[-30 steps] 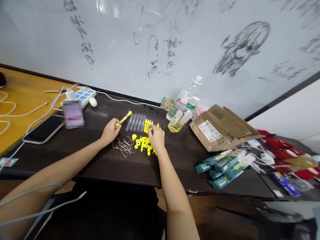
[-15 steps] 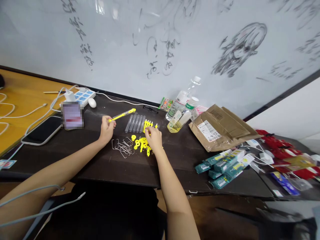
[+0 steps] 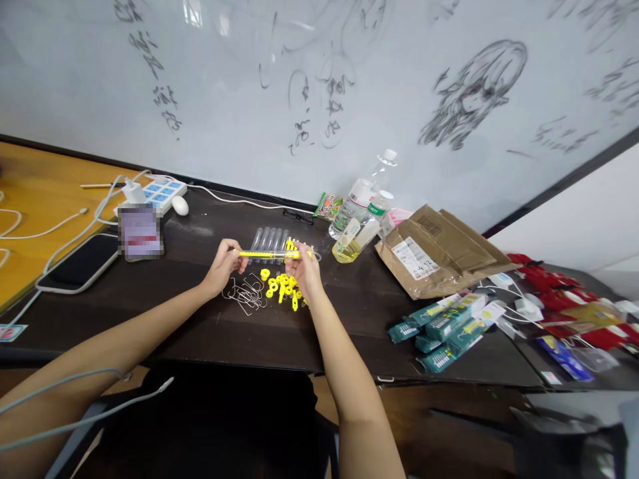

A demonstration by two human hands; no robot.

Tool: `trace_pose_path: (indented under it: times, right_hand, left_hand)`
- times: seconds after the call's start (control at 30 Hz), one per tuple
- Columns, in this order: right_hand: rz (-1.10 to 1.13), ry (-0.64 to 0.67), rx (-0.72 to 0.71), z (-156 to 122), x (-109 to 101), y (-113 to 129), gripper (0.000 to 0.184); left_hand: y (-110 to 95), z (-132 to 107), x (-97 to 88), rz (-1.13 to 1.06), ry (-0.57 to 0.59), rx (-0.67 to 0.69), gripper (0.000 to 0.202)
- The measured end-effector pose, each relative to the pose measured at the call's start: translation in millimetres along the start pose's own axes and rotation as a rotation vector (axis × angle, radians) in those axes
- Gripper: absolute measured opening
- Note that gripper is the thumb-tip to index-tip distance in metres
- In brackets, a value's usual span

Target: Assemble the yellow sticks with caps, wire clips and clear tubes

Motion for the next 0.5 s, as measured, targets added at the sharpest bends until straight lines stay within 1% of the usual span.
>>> trace_pose_path:
  times: [0.1,0.33,0.5]
  right_hand:
    - [-0.001,-0.018,-0.002,-1.1,-1.6,1.4,0.035]
    - [-0.069,-0.042,-0.085,-4.6,2.3,7.6,0.034]
    - [-0.089,-0.058,-0.104,-5.2,0.8,9.5,0.033]
  left_hand:
    - [5.7,-0.3,-1.3,-0.009,0.007,-0.034,0.026]
    - [19.8,0.3,-3.7,-0.020,0.038,-0.070,0.045]
    - [23.1,-0.7,0.4,-0.039,0.073,-0.082,0.049]
Point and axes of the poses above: each hand's wrist, its own z-axis towards the middle knuckle, its own x-axis out of the palm, y = z × x, the point moved 9 cm from there along z, towards the middle knuckle, and after that the axes turned 15 degrees about x, right-handed, at the moved point
